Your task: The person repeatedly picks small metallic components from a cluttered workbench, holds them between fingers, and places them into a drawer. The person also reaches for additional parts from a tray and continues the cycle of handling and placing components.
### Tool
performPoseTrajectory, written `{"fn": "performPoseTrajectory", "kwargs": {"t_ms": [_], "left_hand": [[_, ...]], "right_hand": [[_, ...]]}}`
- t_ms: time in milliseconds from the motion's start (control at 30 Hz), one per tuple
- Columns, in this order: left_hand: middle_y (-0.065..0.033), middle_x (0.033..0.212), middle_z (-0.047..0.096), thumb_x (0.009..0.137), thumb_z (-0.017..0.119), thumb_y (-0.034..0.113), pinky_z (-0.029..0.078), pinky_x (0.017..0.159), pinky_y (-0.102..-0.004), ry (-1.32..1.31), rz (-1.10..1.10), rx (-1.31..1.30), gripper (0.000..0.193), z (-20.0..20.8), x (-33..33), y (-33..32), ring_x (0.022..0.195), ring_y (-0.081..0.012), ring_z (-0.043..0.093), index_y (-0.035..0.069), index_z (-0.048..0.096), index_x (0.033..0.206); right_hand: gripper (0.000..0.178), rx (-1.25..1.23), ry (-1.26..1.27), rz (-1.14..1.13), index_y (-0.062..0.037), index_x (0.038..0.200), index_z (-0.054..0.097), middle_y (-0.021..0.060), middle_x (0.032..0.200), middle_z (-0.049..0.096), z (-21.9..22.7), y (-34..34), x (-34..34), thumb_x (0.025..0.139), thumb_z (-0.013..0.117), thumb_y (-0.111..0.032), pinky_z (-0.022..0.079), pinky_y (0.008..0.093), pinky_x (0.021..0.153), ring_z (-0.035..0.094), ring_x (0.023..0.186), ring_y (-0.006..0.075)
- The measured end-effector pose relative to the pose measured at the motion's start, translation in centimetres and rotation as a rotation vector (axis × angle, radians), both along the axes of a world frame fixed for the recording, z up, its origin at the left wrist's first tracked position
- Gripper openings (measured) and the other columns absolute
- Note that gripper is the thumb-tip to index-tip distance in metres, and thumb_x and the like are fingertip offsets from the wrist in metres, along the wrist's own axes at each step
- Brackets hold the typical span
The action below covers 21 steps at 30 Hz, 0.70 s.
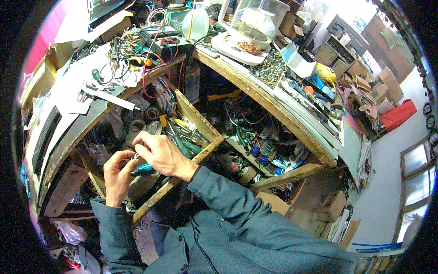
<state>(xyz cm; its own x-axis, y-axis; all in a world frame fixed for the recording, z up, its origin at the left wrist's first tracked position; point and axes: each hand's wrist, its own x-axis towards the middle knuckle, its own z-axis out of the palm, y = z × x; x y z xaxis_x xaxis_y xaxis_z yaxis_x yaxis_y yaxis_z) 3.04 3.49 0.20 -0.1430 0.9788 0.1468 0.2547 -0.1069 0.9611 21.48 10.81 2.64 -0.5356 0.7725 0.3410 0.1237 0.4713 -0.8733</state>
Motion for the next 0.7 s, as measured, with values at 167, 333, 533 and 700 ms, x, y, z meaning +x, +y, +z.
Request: {"fn": "performPoseTrajectory", "kwargs": {"t_ms": [167, 333, 533, 700], "left_hand": [[0.0025, 0.085, 0.064, 0.086, 0.078, 0.001, 0.042, 0.060, -0.0194, 0.058, -0.004, 0.016, 0.022, -0.4, -0.2, 0.0, 0.068, -0.0024, 0.050, 0.001, 0.072, 0.107], [0.0024, 0.084, 0.064, 0.086, 0.079, 0.001, 0.041, 0.060, -0.0198, 0.001, 0.020, 0.001, 0.021, -0.3, 0.0, 0.1, 0.069, -0.0023, 0.050, 0.001, 0.071, 0.106], [0.0038, 0.088, 0.068, 0.091, 0.074, 0.002, 0.043, 0.062, -0.0179, 0.006, -0.007, -0.034, 0.016, 0.1, -0.2, 0.0, 0.070, -0.0004, 0.053, 0.001, 0.070, 0.107], [0.0005, 0.094, 0.070, 0.095, 0.070, 0.003, 0.049, 0.068, -0.0193, 0.087, -0.053, -0.017, 0.015, 0.2, -0.5, -0.3, 0.079, -0.0036, 0.062, 0.000, 0.068, 0.110]], "right_hand": [[0.021, -0.044, -0.035, 0.016, 0.0034, 0.107, 0.062, 0.0185, 0.088, 0.068, -0.9, 0.2, -0.2, 0.095, 0.059, -0.013, 0.054, 0.0392, 0.071, 0.070, 0.080, 0.0291], [0.019, -0.006, 0.050, 0.006, 0.0011, 0.105, 0.064, 0.0203, 0.082, 0.070, -0.3, 0.0, -0.1, 0.099, 0.059, -0.016, 0.054, 0.0385, 0.066, 0.072, 0.076, 0.0297], [0.021, -0.027, 0.112, -0.034, 0.0018, 0.103, 0.065, 0.0155, 0.079, 0.069, -0.6, 0.1, -0.1, 0.097, 0.064, -0.018, 0.053, 0.0355, 0.065, 0.068, 0.070, 0.0207], [0.022, -0.191, -0.067, -0.083, 0.0010, 0.107, 0.064, 0.0086, 0.087, 0.068, 0.0, 0.3, 0.3, 0.092, 0.066, -0.016, 0.052, 0.0317, 0.066, 0.063, 0.073, 0.0154]]}}
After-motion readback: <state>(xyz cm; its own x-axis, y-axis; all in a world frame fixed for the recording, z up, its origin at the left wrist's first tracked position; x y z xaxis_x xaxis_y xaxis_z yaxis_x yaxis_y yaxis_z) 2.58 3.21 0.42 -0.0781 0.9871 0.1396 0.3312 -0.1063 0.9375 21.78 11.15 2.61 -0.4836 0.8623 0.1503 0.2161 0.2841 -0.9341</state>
